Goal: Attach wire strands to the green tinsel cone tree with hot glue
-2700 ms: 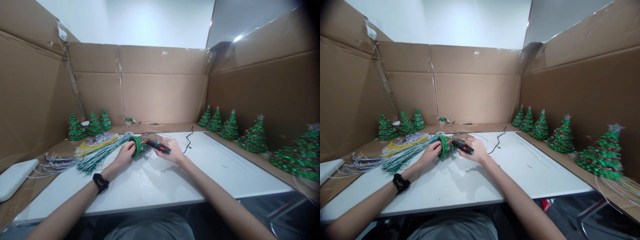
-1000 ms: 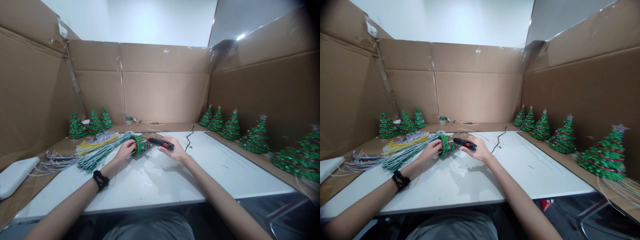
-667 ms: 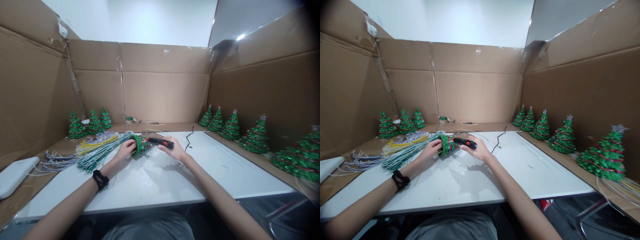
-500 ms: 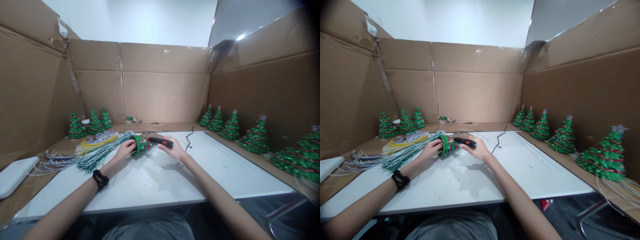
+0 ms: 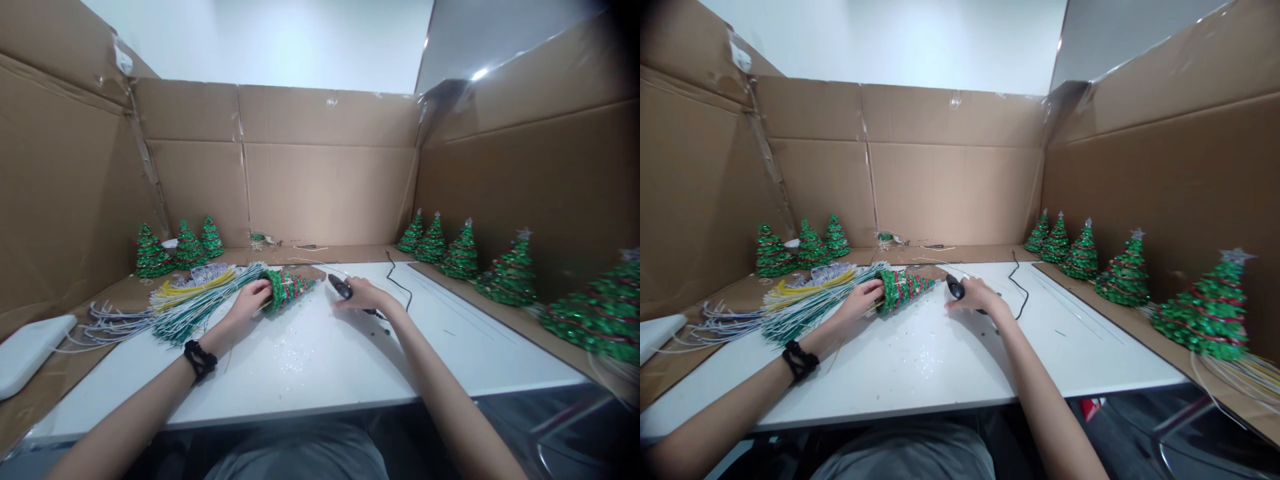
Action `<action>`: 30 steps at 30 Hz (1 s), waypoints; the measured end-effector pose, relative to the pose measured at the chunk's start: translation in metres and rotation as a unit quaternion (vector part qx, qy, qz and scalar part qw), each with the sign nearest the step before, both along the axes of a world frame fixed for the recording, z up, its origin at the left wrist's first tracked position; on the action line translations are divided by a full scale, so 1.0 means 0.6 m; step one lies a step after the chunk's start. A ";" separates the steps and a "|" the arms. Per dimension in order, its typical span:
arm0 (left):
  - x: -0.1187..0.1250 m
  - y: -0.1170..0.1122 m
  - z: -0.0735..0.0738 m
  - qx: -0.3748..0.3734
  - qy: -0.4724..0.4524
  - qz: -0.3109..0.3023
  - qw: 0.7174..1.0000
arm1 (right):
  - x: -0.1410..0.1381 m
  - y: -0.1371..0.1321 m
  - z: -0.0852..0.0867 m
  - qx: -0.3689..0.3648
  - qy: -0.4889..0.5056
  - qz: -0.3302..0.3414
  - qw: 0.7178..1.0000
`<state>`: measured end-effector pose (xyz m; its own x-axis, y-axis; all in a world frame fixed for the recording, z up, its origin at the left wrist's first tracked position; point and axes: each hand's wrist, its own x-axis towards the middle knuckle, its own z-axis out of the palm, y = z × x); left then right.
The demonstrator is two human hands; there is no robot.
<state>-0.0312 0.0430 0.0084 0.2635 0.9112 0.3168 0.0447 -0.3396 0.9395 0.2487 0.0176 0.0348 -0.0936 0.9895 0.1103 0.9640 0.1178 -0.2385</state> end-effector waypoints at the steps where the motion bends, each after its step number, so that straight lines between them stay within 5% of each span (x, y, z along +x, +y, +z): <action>1: 0.000 -0.001 0.001 0.001 -0.002 -0.004 1.000 | 0.004 -0.002 0.002 -0.017 0.013 0.048 0.999; 4: -0.001 -0.002 0.001 -0.003 -0.004 -0.004 1.000 | -0.002 -0.008 0.006 -0.005 0.050 0.157 0.986; 12: 0.000 0.011 -0.009 -0.006 -0.019 -0.006 1.000 | -0.104 0.016 0.009 0.155 0.227 0.273 0.922; 30: -0.002 0.020 -0.019 0.013 0.015 0.005 1.000 | -0.171 0.051 0.000 0.241 0.238 0.251 0.907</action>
<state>-0.0324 0.0550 -0.0031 0.2646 0.9054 0.3319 0.0751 -0.3625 0.9290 0.1459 0.0483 0.0350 -0.3472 0.6610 0.6652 0.5611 0.7148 -0.4174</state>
